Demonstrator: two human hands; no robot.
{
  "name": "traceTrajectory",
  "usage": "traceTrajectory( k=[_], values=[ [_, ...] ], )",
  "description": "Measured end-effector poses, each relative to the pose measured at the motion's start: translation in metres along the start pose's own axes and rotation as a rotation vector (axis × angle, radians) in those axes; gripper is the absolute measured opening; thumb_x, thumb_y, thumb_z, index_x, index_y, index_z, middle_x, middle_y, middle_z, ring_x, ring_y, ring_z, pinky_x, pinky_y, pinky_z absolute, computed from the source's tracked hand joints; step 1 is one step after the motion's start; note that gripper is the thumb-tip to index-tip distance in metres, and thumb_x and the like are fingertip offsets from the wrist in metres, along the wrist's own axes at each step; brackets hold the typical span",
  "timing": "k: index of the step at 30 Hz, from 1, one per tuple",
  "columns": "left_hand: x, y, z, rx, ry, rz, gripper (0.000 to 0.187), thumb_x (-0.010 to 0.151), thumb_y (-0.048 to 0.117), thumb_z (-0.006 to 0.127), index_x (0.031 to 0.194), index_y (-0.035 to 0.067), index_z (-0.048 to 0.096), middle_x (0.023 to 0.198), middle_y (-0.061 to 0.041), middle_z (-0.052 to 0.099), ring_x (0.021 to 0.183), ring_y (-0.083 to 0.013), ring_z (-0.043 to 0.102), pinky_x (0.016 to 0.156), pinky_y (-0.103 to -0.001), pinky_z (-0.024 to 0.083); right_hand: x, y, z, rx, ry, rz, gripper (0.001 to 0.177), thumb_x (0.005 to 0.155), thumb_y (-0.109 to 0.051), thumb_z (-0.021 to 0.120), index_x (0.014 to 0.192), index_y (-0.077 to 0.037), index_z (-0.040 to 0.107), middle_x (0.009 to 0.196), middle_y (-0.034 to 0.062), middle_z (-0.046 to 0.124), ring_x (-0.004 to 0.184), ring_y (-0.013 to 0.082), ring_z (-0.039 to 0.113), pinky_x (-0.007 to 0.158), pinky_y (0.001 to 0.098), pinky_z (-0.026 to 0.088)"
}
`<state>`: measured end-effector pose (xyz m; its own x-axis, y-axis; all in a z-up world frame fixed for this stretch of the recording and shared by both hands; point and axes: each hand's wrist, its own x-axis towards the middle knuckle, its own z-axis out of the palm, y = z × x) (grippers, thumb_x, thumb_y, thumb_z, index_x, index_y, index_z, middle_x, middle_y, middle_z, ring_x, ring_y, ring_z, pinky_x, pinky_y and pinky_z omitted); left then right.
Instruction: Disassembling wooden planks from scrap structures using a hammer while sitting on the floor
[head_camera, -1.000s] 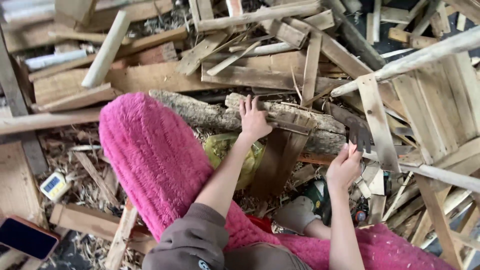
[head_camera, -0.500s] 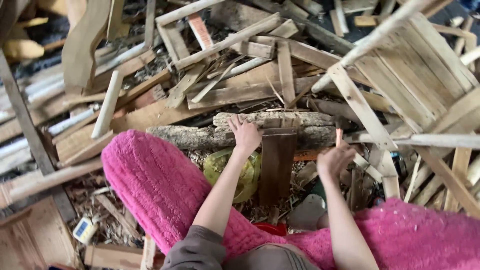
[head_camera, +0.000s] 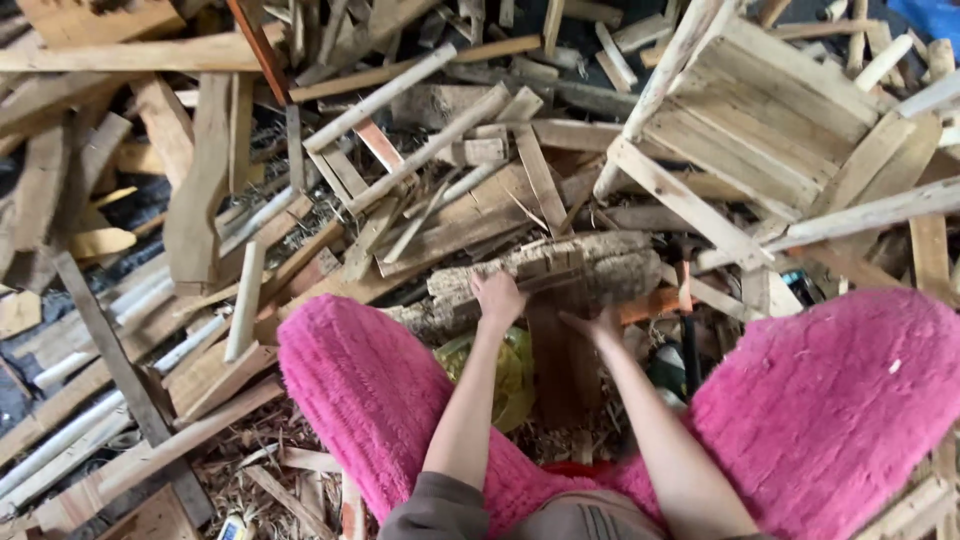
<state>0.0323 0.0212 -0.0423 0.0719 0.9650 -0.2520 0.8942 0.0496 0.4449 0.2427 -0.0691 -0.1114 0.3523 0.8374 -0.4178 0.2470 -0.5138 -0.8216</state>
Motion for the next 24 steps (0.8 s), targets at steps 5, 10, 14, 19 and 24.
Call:
traceTrajectory(
  k=[5,10,14,19,24],
  values=[
    [0.011,-0.009,0.032,0.029,0.033,-0.030,0.038,0.077,0.031,0.078,0.104,0.006,0.072,0.105,-0.017,0.075,0.124,-0.0465,0.056,0.113,-0.065,0.026,-0.015,-0.021,0.009,-0.059,0.001,0.102,0.114,0.059,-0.045,0.101,0.141,0.005,0.039,0.140,0.0295,0.055,0.134,0.0438,0.052,0.113,0.0590,0.043],
    [0.019,-0.019,0.017,-0.032,0.038,-0.087,0.048,0.074,0.043,0.080,0.114,0.017,0.075,0.118,-0.012,0.071,0.133,-0.0439,0.046,0.112,-0.066,0.025,-0.041,-0.077,0.001,0.079,0.066,0.058,0.076,0.063,-0.033,0.101,0.111,0.010,0.060,0.109,0.0269,0.069,0.117,0.0442,0.065,0.096,0.0545,0.053],
    [0.031,-0.013,-0.021,-0.216,-0.001,0.109,0.052,0.073,0.046,0.085,0.116,0.021,0.070,0.114,-0.006,0.074,0.125,-0.0346,0.058,0.114,-0.059,0.027,-0.030,-0.105,0.005,0.002,0.070,0.019,0.071,0.064,-0.028,0.095,0.119,0.005,0.063,0.115,0.0258,0.068,0.121,0.0418,0.063,0.101,0.0529,0.053],
    [-0.048,0.068,-0.182,-0.236,0.166,0.517,0.052,0.067,0.035,0.091,0.107,0.011,0.069,0.098,-0.011,0.077,0.107,-0.0312,0.070,0.115,-0.048,0.029,-0.093,-0.223,-0.058,0.285,0.033,-0.204,0.047,0.068,-0.003,0.082,0.114,0.000,0.076,0.106,0.0209,0.076,0.107,0.0300,0.071,0.091,0.0437,0.055],
    [-0.119,0.084,-0.228,-0.123,0.539,0.773,0.038,0.078,0.033,0.082,0.110,0.017,0.071,0.097,-0.003,0.076,0.097,-0.0236,0.073,0.113,-0.044,0.039,-0.110,-0.254,-0.101,0.295,-0.305,-0.710,0.031,0.068,0.011,0.083,0.097,-0.001,0.082,0.086,0.0153,0.078,0.092,0.0219,0.070,0.086,0.0416,0.056]
  ],
)
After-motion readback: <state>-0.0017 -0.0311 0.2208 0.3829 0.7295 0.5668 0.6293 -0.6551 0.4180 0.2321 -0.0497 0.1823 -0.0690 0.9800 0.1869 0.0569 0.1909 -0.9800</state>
